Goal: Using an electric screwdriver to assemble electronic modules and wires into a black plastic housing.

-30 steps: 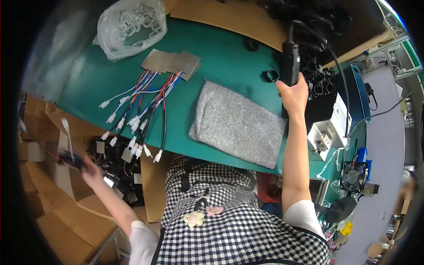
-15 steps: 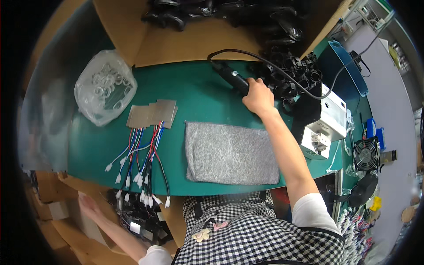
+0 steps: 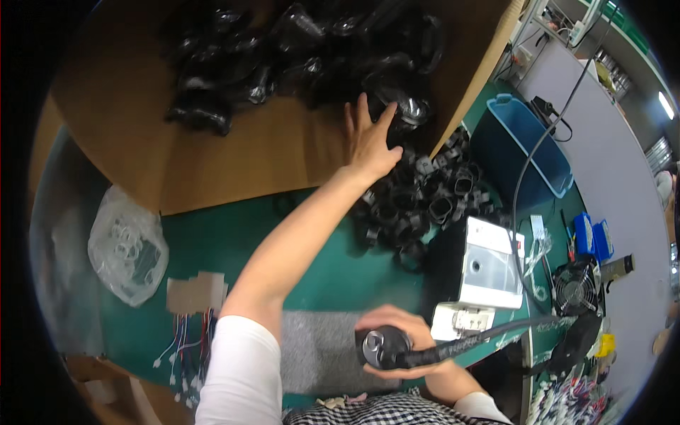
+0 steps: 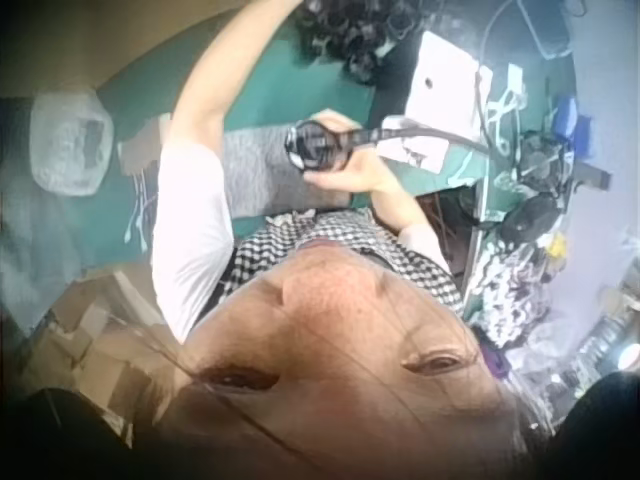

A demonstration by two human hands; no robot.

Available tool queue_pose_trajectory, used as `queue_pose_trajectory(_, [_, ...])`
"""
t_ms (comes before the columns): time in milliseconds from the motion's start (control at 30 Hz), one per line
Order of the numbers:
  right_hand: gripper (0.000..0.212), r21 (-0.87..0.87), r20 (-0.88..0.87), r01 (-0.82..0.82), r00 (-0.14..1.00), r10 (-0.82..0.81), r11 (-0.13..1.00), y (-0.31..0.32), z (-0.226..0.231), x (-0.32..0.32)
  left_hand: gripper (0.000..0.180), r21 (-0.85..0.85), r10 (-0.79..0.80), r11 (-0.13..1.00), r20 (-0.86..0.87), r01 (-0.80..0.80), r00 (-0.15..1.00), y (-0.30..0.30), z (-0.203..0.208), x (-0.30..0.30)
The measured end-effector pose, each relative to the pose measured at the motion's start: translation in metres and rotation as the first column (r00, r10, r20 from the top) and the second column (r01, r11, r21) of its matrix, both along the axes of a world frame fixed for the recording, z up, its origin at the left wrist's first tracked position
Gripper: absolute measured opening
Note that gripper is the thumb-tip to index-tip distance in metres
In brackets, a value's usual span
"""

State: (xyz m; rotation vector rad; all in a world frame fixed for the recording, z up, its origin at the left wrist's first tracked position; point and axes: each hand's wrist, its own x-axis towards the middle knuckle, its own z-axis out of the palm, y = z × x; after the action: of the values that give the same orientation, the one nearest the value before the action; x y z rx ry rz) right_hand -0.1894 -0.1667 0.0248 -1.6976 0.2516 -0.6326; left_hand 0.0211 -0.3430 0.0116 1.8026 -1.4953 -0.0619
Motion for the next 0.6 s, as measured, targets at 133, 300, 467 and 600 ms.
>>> queue_pose_trajectory(133, [0.057, 0.308, -0.035, 0.114, 0.993, -0.109, 0.944, 0.0, -0.014, -0.003, 0.1, 0.038, 0.029, 0.999, 0.145, -0.035, 0.989, -0.051, 0.015, -0.03])
queue_pose_trajectory(300, [0.057, 0.329, -0.078, 0.127, 0.991, -0.107, 0.936, -0.005, -0.015, -0.005, 0.085, -0.066, 0.025, 0.998, 0.243, -0.009, 0.97, -0.069, 0.005, -0.013])
queue_pose_trajectory(467, [0.056, 0.351, 0.002, 0.112, 0.993, -0.12, 0.93, 0.0, -0.02, -0.007, 0.08, -0.057, -0.015, 0.998, 0.28, 0.032, 0.96, -0.025, 0.012, 0.045])
queue_pose_trajectory(600, [0.042, 0.321, -0.07, 0.207, 0.978, -0.195, 0.924, 0.003, -0.023, -0.012, 0.08, 0.069, 0.019, 0.997, 0.266, -0.038, 0.964, 0.04, 0.039, 0.082])
